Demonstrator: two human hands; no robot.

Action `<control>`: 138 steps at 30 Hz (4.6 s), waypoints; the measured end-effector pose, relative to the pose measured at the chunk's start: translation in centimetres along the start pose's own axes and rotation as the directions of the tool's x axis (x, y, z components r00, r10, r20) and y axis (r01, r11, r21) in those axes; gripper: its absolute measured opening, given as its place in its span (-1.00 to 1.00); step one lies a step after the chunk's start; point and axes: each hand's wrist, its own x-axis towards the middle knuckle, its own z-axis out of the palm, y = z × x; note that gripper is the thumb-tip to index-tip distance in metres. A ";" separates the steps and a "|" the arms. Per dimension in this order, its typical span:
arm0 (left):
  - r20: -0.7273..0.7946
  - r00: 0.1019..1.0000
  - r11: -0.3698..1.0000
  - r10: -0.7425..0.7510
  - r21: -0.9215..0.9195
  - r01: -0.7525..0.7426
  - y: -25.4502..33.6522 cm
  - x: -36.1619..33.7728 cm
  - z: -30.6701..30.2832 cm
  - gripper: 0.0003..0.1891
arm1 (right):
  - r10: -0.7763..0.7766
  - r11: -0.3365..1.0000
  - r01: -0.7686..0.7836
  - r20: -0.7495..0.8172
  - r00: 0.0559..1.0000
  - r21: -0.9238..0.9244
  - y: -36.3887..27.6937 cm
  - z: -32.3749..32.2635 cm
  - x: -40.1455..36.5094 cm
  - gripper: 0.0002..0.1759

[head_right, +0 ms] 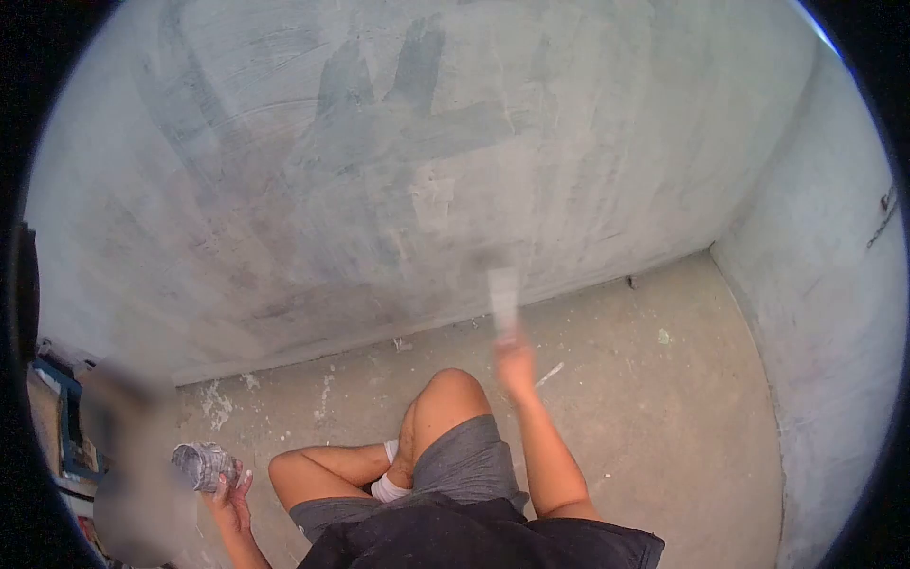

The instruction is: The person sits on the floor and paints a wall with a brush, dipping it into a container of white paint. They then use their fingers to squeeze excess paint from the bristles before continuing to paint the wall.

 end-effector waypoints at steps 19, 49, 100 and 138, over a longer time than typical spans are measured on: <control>-0.010 1.000 1.000 0.006 0.020 -0.006 -2.2 -1.2 -0.4 -0.28 | -0.310 0.888 0.449 0.844 0.438 0.094 -16.3 7.1 -13.8 -0.45; 0.155 0.970 0.948 0.189 0.227 -0.222 -4.6 1.5 1.2 0.10 | -0.242 0.418 0.906 0.954 0.177 -0.062 -41.8 9.6 -20.8 -0.64; 0.194 0.913 0.892 0.358 0.217 -0.396 -2.5 -1.0 3.3 -0.07 | -0.888 0.456 0.758 0.296 0.352 0.466 -41.0 14.2 -26.8 -0.68; 0.324 0.881 0.840 0.345 0.312 -0.444 -2.2 -3.7 7.6 -0.05 | -0.943 0.309 0.600 0.156 0.294 0.738 -39.5 12.9 -29.5 -0.66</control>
